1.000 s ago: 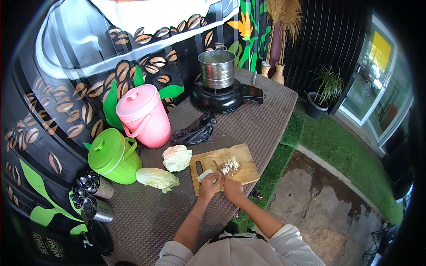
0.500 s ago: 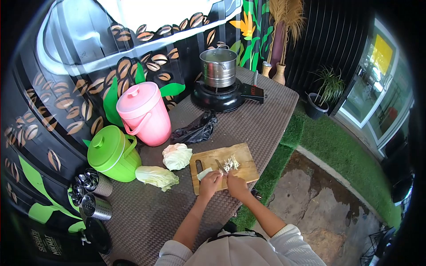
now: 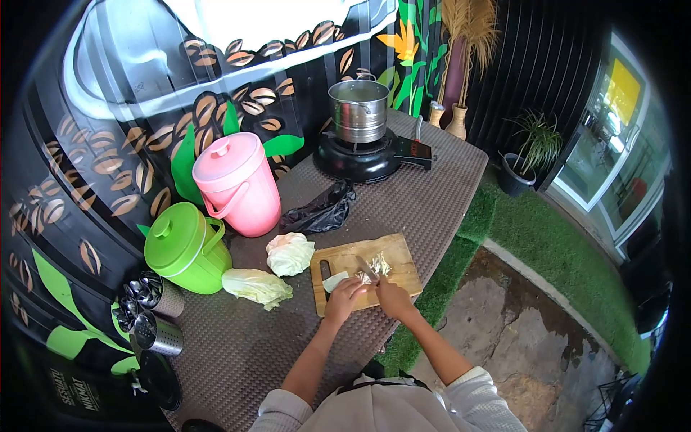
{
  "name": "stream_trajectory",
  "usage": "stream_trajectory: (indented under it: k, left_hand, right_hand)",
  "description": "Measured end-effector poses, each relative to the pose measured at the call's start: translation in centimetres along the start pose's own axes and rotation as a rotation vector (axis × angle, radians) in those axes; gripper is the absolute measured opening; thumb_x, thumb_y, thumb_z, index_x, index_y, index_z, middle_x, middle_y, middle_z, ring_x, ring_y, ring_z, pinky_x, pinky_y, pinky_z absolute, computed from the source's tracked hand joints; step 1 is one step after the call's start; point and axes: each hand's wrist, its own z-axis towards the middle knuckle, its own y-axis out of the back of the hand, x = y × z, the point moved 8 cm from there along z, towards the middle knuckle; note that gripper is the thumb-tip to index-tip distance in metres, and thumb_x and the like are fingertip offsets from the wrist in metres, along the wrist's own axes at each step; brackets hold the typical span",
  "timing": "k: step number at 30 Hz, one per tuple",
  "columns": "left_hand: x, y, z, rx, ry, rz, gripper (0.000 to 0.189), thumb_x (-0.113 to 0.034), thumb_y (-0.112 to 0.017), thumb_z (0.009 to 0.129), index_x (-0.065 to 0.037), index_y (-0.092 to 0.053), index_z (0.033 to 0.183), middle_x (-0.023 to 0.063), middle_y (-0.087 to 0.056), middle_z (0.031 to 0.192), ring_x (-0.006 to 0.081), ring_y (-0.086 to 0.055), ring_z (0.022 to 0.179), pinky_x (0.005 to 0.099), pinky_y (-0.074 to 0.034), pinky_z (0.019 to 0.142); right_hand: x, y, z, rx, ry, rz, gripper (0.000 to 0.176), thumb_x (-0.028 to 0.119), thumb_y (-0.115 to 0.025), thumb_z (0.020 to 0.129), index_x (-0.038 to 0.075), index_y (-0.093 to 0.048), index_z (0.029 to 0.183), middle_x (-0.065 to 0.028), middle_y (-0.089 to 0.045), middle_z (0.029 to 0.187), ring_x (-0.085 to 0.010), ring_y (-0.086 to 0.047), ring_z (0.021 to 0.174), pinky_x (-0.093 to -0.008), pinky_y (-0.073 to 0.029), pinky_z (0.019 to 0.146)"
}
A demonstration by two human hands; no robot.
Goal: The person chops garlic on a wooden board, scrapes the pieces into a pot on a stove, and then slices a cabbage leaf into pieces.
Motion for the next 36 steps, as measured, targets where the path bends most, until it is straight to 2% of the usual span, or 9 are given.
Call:
stream_trajectory:
  k: [7,11,13,16,18,20,23,29,36]
  left_hand:
    - [0.1,-0.7,-0.1,0.029,-0.093,0.041,0.021,-0.009,-0.059,0.090,-0.001,-0.068,0.107,0.0120,-0.065,0.113,0.0296,-0.057,0.114,0.0364,-0.047,0.096]
    - [0.0,-0.4,-0.4,0.004,-0.058,0.045,0.021,-0.007,-0.059,0.089,-0.002,-0.068,0.108,0.0104,-0.065,0.115,0.0312,-0.057,0.114,0.0397,-0.045,0.099]
    - [-0.6,0.9,-0.2,-0.161,-0.177,0.088,0.022,-0.007,-0.064,0.085,-0.002,-0.069,0.106,0.0106,-0.065,0.114,0.0314,-0.058,0.111,0.0413,-0.043,0.100]
    - [-0.6,2.6,-0.3,-0.281,-0.115,0.199,0.025,-0.008,-0.071,0.079,-0.001,-0.070,0.103,0.0116,-0.066,0.112,0.0305,-0.058,0.108,0.0407,-0.043,0.100]
    - [-0.5,3.3,-0.6,-0.307,-0.086,0.201,0.026,-0.009,-0.074,0.075,0.000,-0.070,0.099,0.0130,-0.066,0.108,0.0297,-0.059,0.107,0.0388,-0.043,0.099]
    - [2.0,3.1,-1.2,-0.223,0.160,0.112,0.022,-0.007,-0.073,0.076,0.000,-0.071,0.097,0.0148,-0.067,0.106,0.0311,-0.060,0.103,0.0386,-0.046,0.093]
    - [1.7,3.4,-1.0,-0.187,0.249,0.110,0.020,-0.004,-0.070,0.077,0.001,-0.071,0.096,0.0172,-0.067,0.102,0.0325,-0.062,0.097,0.0380,-0.048,0.087]
    - [2.2,3.2,-0.6,-0.287,0.279,0.069,0.018,0.000,-0.067,0.077,0.000,-0.071,0.095,0.0177,-0.067,0.095,0.0316,-0.064,0.090,0.0367,-0.050,0.080]
    - [1.4,3.5,-1.6,-0.427,0.209,0.102,0.019,0.004,-0.065,0.077,-0.002,-0.072,0.093,0.0149,-0.069,0.091,0.0290,-0.065,0.086,0.0353,-0.051,0.076]
  right_hand:
    - [-0.7,0.2,-2.1,-0.072,-0.138,0.048,0.024,0.025,-0.046,0.095,0.003,-0.043,0.101,-0.0273,-0.063,0.077,-0.0457,-0.062,0.072,-0.0564,-0.047,0.065]
    - [-1.8,-0.7,-3.2,-0.142,-0.195,0.131,0.024,0.026,-0.046,0.095,0.002,-0.042,0.101,-0.0283,-0.062,0.075,-0.0476,-0.061,0.071,-0.0570,-0.047,0.063]
    - [-2.4,-0.2,-3.8,-0.257,-0.178,0.184,0.026,0.027,-0.046,0.095,0.002,-0.041,0.102,-0.0281,-0.062,0.072,-0.0465,-0.062,0.069,-0.0561,-0.049,0.058]
    - [-3.4,-0.3,-4.5,-0.273,-0.214,0.284,0.024,0.025,-0.046,0.095,0.002,-0.041,0.100,-0.0293,-0.060,0.075,-0.0492,-0.060,0.073,-0.0573,-0.046,0.063]
    - [-3.8,-0.2,-4.7,-0.257,-0.202,0.293,0.024,0.024,-0.047,0.095,0.002,-0.041,0.100,-0.0293,-0.060,0.075,-0.0493,-0.060,0.073,-0.0574,-0.046,0.063]
    - [-4.2,-0.1,-5.0,-0.239,-0.193,0.307,0.025,0.024,-0.047,0.095,0.001,-0.040,0.101,-0.0292,-0.060,0.075,-0.0494,-0.059,0.074,-0.0574,-0.046,0.064]
    - [-4.4,-0.4,-5.3,-0.219,-0.160,0.321,0.026,0.025,-0.048,0.095,0.001,-0.040,0.103,-0.0293,-0.060,0.076,-0.0500,-0.059,0.075,-0.0571,-0.045,0.064]
    - [-1.5,-1.0,-5.0,-0.127,0.045,0.245,0.026,0.027,-0.049,0.095,0.005,-0.041,0.106,-0.0275,-0.061,0.079,-0.0478,-0.059,0.076,-0.0562,-0.045,0.066]
    - [-0.9,-1.6,-4.5,-0.071,-0.029,0.128,0.024,0.028,-0.046,0.095,0.007,-0.042,0.106,-0.0243,-0.063,0.075,-0.0452,-0.061,0.073,-0.0562,-0.046,0.064]
